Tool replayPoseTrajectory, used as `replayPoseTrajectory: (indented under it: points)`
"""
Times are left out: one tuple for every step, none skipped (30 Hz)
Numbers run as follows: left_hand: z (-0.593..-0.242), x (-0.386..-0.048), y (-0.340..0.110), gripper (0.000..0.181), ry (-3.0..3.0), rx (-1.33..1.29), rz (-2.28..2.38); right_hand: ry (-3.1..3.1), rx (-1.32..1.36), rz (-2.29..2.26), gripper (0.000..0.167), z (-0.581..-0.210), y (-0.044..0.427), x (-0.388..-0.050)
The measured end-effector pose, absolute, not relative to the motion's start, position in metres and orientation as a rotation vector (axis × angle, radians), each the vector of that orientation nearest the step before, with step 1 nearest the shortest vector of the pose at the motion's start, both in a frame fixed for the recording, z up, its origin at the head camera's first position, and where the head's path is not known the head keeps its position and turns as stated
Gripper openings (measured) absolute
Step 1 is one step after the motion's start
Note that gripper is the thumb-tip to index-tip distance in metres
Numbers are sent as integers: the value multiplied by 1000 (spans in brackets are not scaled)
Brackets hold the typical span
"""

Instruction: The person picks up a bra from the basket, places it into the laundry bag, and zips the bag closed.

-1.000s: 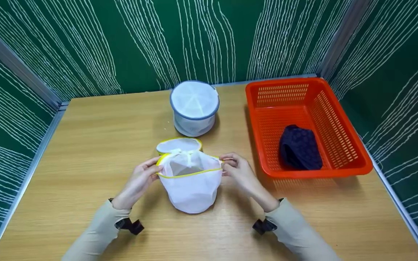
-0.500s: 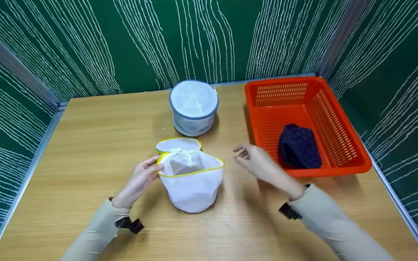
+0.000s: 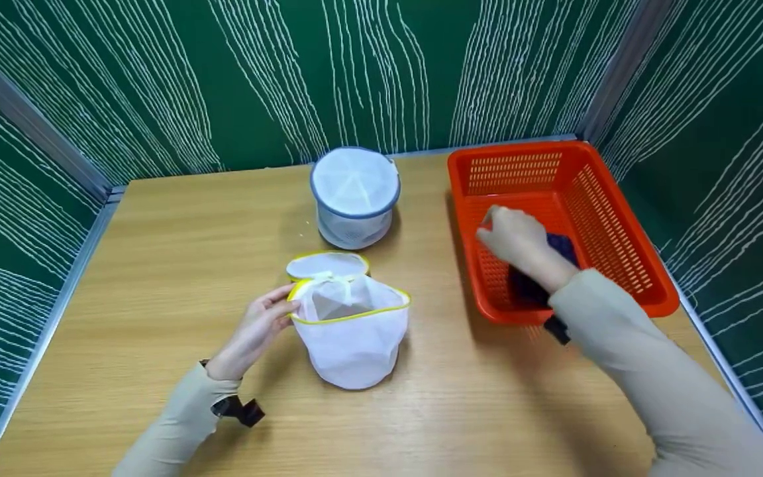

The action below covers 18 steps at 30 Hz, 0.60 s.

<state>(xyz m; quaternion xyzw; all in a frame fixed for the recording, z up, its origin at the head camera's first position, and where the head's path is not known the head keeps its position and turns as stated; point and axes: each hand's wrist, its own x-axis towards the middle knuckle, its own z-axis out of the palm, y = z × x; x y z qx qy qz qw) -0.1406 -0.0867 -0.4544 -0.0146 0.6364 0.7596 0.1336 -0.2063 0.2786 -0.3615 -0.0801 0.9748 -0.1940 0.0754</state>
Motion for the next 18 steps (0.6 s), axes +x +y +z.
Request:
replayPoseTrajectory:
  points:
    - [-455, -141, -87, 38, 1842, -38, 2204, 2921, -229, -534, 36, -362, 281, -211]
    - [-455, -141, -87, 39, 1838, -34, 2206, 2919, -223, -486, 37, -364, 284, -215]
    - [-456, -141, -87, 39, 1838, -28, 2207, 2916, -216, -441, 37, -365, 287, -218]
    - [-456, -141, -87, 39, 1837, -24, 2209, 2906, -209, -404, 37, -366, 290, -222]
    - [-457, -141, -87, 39, 1836, -21, 2210, 2895, -195, -371, 35, -367, 292, -225]
    - [-457, -141, -87, 39, 1833, -18, 2211, 2885, -181, -351, 33, -368, 295, -228]
    - [-458, -141, -87, 39, 1835, -14, 2211, 2873, -166, -335, 31, -370, 297, -230]
    - [-458, -141, -87, 39, 1833, -13, 2211, 2858, -148, -321, 29, -371, 299, -233]
    - [-459, -141, -87, 39, 1833, -10, 2212, 2841, -132, -313, 30, -372, 302, -235]
    - [-459, -141, -86, 39, 1832, -9, 2215, 2827, -119, -304, 31, -374, 304, -237]
    - [-460, -141, -86, 39, 1833, -6, 2217, 2816, -104, -294, 32, -375, 305, -239]
    - [-460, -141, -86, 39, 1832, -3, 2221, 2802, -97, -285, 34, -376, 307, -241]
    - [-460, -141, -86, 39, 1832, -3, 2223, 2785, -90, -276, 36, -377, 309, -242]
    - [-460, -141, -86, 39, 1829, -6, 2226, 2768, -82, -268, 37, -378, 311, -244]
    - [-460, -141, -86, 39, 1830, -4, 2227, 2751, -75, -257, 37, -380, 313, -245]
    - [-461, -141, -86, 39, 1828, -3, 2227, 2733, -69, -242, 38, -381, 314, -247]
    - [-461, -141, -86, 39, 1825, -6, 2227, 2715, -64, -230, 38, -382, 316, -248]
    - [-461, -141, -86, 39, 1822, -6, 2225, 2698, -64, -213, 39, -383, 317, -249]
